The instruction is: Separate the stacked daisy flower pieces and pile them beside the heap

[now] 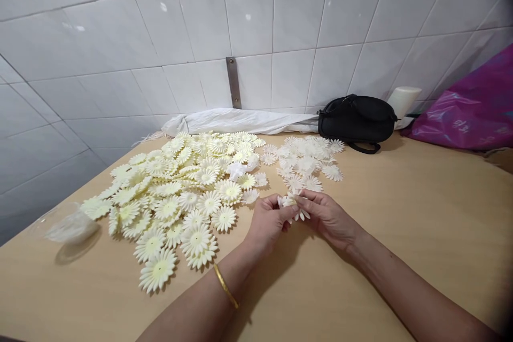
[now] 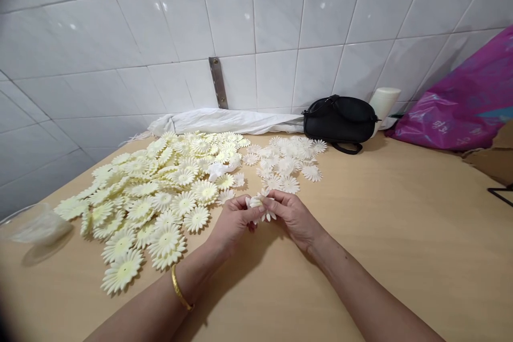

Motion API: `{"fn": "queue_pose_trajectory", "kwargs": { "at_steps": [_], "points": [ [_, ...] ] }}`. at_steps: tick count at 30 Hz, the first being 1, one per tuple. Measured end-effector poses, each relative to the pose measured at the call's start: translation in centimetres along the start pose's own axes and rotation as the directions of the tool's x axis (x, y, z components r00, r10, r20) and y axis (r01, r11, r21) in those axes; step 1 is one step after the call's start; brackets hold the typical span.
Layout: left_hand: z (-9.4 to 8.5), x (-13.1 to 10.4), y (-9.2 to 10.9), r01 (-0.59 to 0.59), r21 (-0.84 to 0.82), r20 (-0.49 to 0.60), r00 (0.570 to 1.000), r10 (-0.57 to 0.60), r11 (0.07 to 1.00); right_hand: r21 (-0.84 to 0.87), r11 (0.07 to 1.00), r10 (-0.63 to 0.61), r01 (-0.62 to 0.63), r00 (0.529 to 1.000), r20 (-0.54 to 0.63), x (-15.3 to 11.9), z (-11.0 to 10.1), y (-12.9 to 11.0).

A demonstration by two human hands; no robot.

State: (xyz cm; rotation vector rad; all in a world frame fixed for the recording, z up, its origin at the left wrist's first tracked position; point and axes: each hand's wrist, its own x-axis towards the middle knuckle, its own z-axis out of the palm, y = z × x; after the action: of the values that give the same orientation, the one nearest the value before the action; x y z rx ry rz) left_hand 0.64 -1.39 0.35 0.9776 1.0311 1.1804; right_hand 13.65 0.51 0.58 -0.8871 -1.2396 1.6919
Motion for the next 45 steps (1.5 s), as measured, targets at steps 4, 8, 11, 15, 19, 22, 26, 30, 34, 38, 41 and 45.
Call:
{"fn": "queue_pose_trajectory", "kwargs": {
  "at_steps": [4,8,11,15,19,22,26,30,34,38,41,45],
  "points": [
    [-0.1,0.1,-0.2,-0.024,-0.005,0.018,1.000,0.024,1.000,0.069,0.997,-0.010,0.015,0.997,-0.073,0.1,-0.3,0.4],
    [-0.6,0.7,-0.6,0.007,-0.188,0.017,1.000,-0.004,0.982,-0.005,0.992,-0.124,0.126,0.969,-0.216,0.6,-0.8,0.8],
    [-0.9,1.2,-0.9,0.037,-0.283,-0.013,0.999,-0.042,0.958,-0.024,0.982,-0.183,0.187,0.913,-0.365,0.9,-1.4,0.5],
    [-1.1,1.5,-1.1,-0.034,-0.165,-0.039,0.999,0.028,0.986,0.033,0.988,-0.117,0.150,0.876,-0.468,1.2,-2.3,-0.3],
    [-0.9,1.1,-0.9,-0.044,-0.046,-0.058,0.997,0.042,0.998,0.022,0.996,-0.069,0.087,0.899,-0.432,1.1,-2.3,-0.6],
    [-0.7,0.8,-0.6,-0.060,-0.004,-0.054,0.997,0.059,0.998,-0.079,0.995,-0.091,0.065,0.916,-0.390,0.8,-1.9,-0.6],
    [-0.8,0.7,-0.3,-0.024,-0.089,0.003,1.000,0.024,0.996,0.064,0.997,-0.023,0.037,0.978,-0.205,0.3,-1.7,-0.9],
    [-0.9,0.8,-0.2,0.047,-0.227,0.063,0.997,-0.034,0.973,0.025,0.999,0.032,-0.033,0.999,0.031,-0.3,-1.9,-1.4],
    [-1.0,0.7,-0.3,0.148,-0.223,0.171,0.979,-0.111,0.963,-0.099,0.995,0.031,-0.013,0.984,0.178,-0.4,-1.7,-1.3],
    [-1.0,0.7,-0.2,0.113,-0.152,0.166,0.982,-0.088,0.982,-0.173,0.979,-0.129,0.112,0.987,-0.091,0.4,-2.4,-0.8],
    [-1.1,0.9,-0.1,0.014,-0.002,0.031,0.999,-0.014,1.000,-0.115,0.978,-0.206,0.173,0.894,-0.398,1.2,-3.4,-0.7],
    [-1.2,1.2,-0.3,-0.108,0.141,-0.066,0.991,0.118,0.984,-0.021,0.993,-0.119,0.119,0.933,-0.338,1.3,-3.4,-0.8]
  ]
}}
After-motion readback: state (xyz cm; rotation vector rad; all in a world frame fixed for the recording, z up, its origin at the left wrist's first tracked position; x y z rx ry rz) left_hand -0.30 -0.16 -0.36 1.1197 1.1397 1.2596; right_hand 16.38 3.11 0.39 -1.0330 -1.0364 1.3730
